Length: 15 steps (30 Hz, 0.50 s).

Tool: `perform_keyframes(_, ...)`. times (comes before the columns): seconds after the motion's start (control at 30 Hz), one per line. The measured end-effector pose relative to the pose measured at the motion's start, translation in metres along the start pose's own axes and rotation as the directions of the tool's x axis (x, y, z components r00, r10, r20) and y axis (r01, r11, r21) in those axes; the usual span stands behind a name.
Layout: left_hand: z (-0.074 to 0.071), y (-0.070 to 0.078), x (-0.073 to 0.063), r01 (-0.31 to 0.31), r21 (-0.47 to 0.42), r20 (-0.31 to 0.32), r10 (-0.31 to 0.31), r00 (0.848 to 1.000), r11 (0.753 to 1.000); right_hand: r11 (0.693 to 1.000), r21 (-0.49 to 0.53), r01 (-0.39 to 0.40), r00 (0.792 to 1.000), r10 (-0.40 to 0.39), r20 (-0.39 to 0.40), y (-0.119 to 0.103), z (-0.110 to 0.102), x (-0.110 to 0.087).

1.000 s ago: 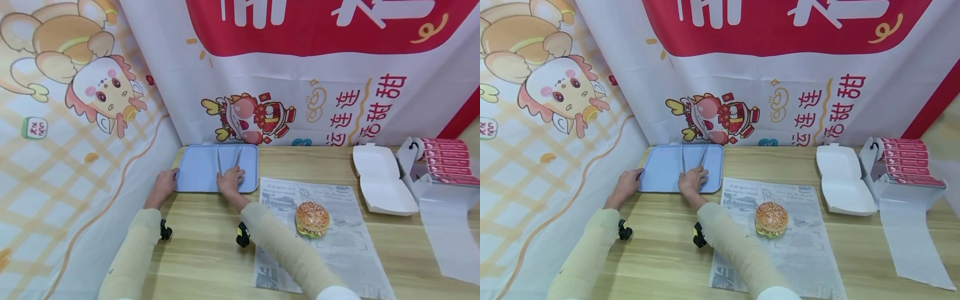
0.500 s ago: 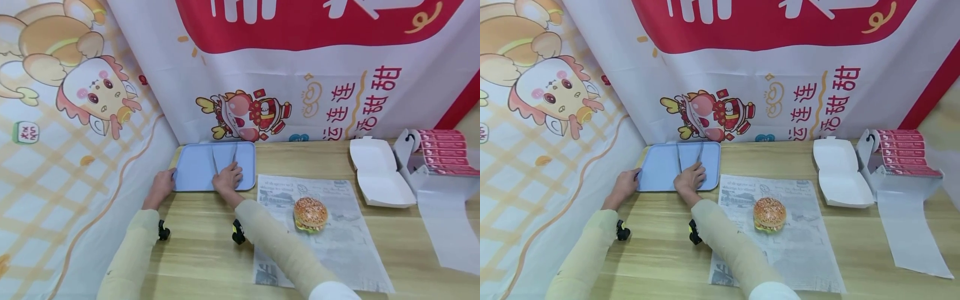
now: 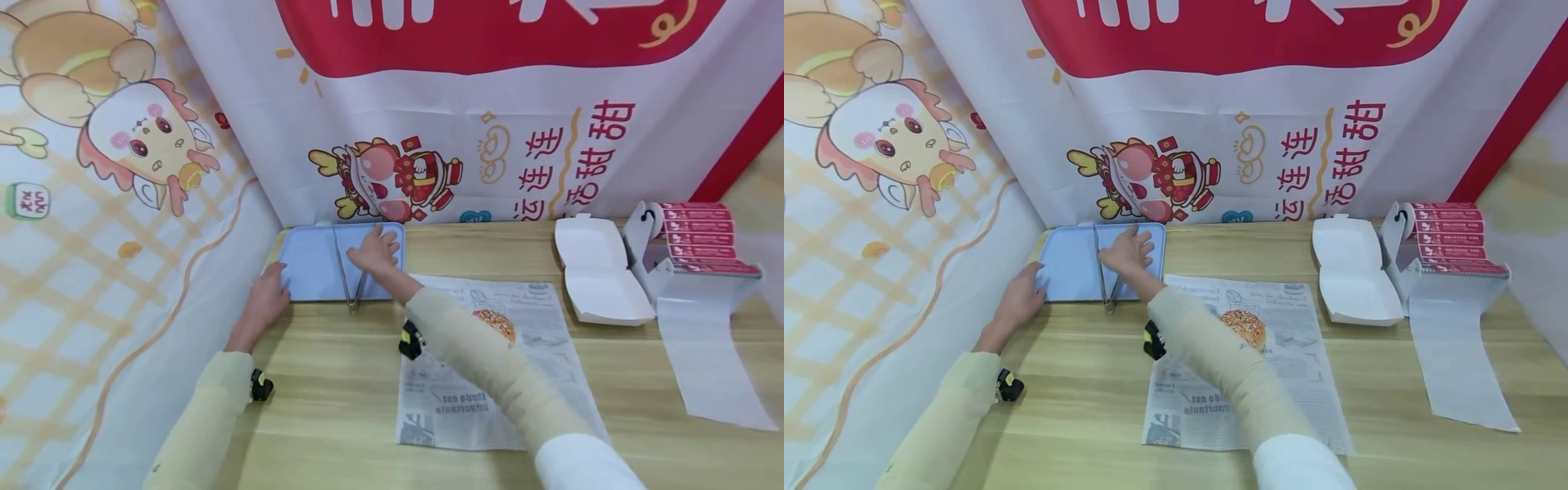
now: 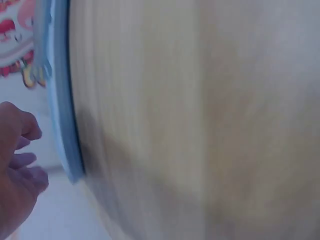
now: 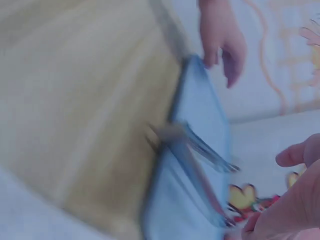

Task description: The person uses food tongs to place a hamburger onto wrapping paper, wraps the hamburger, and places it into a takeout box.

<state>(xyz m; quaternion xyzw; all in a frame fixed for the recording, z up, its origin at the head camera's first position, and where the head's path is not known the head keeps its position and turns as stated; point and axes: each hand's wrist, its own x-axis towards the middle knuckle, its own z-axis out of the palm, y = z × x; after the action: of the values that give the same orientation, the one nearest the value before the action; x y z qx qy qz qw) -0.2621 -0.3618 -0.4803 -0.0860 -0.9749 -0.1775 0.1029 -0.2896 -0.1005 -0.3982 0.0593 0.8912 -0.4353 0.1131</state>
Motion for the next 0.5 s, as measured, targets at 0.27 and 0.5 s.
perform_keyframes(0.27,-0.001,0.044,-0.026,-0.085,-0.141,-0.054,0.078,0.995,0.986,0.984,-0.034,0.177,0.955,-0.163,0.249,0.01,-0.077,0.018)
perform_keyframes(0.5,-0.005,0.086,-0.045,-0.136,-0.211,-0.038,0.131,0.991,0.968,0.935,-0.155,0.319,0.824,-0.193,0.532,0.039,-0.127,0.034)
